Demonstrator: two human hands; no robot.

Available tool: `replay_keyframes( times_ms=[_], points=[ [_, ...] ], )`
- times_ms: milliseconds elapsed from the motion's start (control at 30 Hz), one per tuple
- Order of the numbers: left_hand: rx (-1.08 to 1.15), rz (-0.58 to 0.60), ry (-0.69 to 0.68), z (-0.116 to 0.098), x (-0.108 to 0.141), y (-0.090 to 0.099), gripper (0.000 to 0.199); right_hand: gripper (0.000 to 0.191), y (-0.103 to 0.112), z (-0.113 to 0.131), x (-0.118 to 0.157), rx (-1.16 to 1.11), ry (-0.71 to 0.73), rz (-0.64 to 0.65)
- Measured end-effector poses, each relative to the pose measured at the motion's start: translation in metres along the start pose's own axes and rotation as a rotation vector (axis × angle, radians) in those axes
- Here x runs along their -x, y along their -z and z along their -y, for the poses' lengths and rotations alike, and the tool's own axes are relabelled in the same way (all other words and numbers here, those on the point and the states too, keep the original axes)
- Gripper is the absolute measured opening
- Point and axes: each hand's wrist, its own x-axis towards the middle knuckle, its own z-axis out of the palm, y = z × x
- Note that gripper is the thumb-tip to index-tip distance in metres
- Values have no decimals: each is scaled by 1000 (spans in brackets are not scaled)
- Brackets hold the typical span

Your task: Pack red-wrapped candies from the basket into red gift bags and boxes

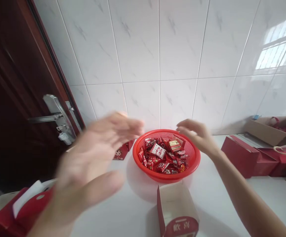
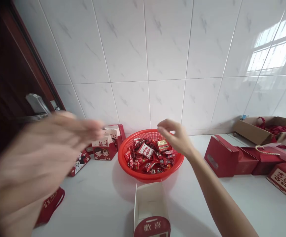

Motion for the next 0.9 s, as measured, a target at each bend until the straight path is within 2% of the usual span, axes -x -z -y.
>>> replay_keyframes(
  times_ms=[67, 167, 267, 333, 467, 533, 600, 767, 833, 900],
  points=[
    [-3, 167, 113, 27, 3, -13, 35, 23, -30, -25, -10, 191, -176, 436],
    [-166, 277, 234, 74, 13, -28, 19, 9, -68, -54, -18, 268, -196, 685],
    [-260, 382, 243, 108, 25, -38, 19, 5, -88, -60, -19, 320, -180, 832],
    [-286, 423, 263, 119, 31, -43, 20, 17, -95, -55, -19, 369, -176, 901],
    [-351, 460, 291, 129, 39, -52, 22, 58, -103, -47, -15, 493, -169, 1011],
    [-404, 472, 255, 133, 42, -55, 25, 67, -106, -47, -13, 555, -168, 1044],
    [-468, 485, 195, 136, 45, -57, 31, 62, -107, -48, -11, 596, -166, 1063],
    [-616, 469, 42, 147, 55, -62, 42, 35, -102, -49, -11, 584, -164, 1086],
    [-644, 455, 11, 150, 57, -62, 44, 34, -99, -49, -11, 555, -159, 1097],
    [-653, 448, -8, 151, 58, -63, 45, 41, -97, -48, -11, 521, -135, 1116]
  ],
)
